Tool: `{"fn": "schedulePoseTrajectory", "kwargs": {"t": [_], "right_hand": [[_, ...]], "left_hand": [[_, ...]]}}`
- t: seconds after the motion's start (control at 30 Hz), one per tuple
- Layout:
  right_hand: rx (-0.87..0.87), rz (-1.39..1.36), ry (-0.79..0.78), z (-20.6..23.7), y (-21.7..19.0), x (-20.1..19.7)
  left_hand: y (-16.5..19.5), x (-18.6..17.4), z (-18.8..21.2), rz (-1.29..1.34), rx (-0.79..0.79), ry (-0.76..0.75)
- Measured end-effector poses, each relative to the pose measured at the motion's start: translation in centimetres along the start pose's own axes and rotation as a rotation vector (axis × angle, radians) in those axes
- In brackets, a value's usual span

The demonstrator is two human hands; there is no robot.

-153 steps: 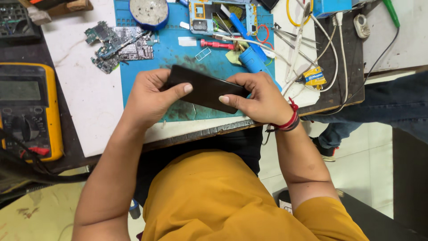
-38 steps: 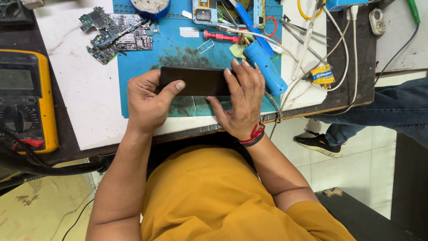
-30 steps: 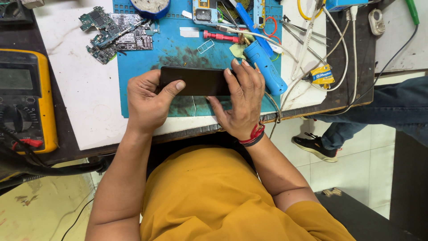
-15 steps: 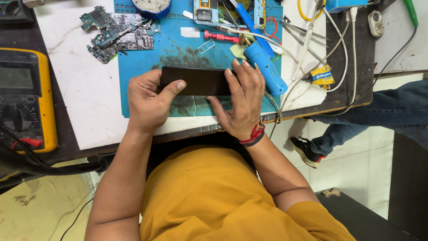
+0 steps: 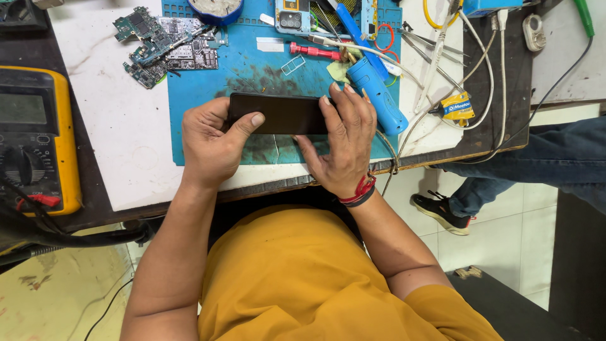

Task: The person repairs a disassembled smartphone at a workbench. They hold and inspect the phone's motherboard, press the back cover onto the phone body, use tweezers to work on the internal components, and finally use a screwdriver on the opened phone.

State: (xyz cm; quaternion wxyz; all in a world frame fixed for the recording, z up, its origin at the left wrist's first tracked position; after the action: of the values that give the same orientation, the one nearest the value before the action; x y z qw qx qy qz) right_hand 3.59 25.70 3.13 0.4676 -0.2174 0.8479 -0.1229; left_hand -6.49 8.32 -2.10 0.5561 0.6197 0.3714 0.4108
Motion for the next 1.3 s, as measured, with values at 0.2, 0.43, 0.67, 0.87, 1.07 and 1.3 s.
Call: {"fn": "schedulePoseTrajectory", "kwargs": {"t": [0.2, 0.43, 0.67, 0.87, 1.07, 1.3], "right_hand": [[-0.011, -0.005, 0.002, -0.4, -0.4, -0.4], [0.022, -0.037, 0.01, -1.9, -0.4, -1.9], [0.003, -0.157, -0.07, -3.3, -0.2, -3.8], [-0.152, 0.005, -0.024, -1.1, -1.8, -4.0], [-0.135, 0.014, -0.053, 2.1, -1.7, -2.1], [-0.101, -0.076, -0.025, 2.5, -1.1, -1.2]], "left_hand": [[0.2, 0.0, 0.1, 0.009, 0.007, -0.001], [0.1, -0.3, 0.4, 0.052, 0.006, -0.004], [2.4, -0.3, 0.9, -0.111, 0.154, -0.055], [5.9, -0.2, 2.7, -0.876, 0.416, -0.129], [5.3, 0.3, 4.4, -1.086, 0.386, -0.238], [4.4, -0.1, 4.6, -1.151, 0.365, -0.223]]}}
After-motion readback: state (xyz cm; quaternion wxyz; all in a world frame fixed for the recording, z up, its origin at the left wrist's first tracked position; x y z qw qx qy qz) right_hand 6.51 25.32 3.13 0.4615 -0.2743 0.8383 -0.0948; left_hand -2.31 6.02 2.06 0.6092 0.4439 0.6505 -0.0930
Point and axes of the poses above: each hand's wrist, its own z-axis away from the middle knuckle, its own x-axis out of the palm, y = z × x, the point moved 8 cm from there along -z, towards the middle knuckle, and after that the axes turned 4 degrees about -z, right-handed, at the moved point
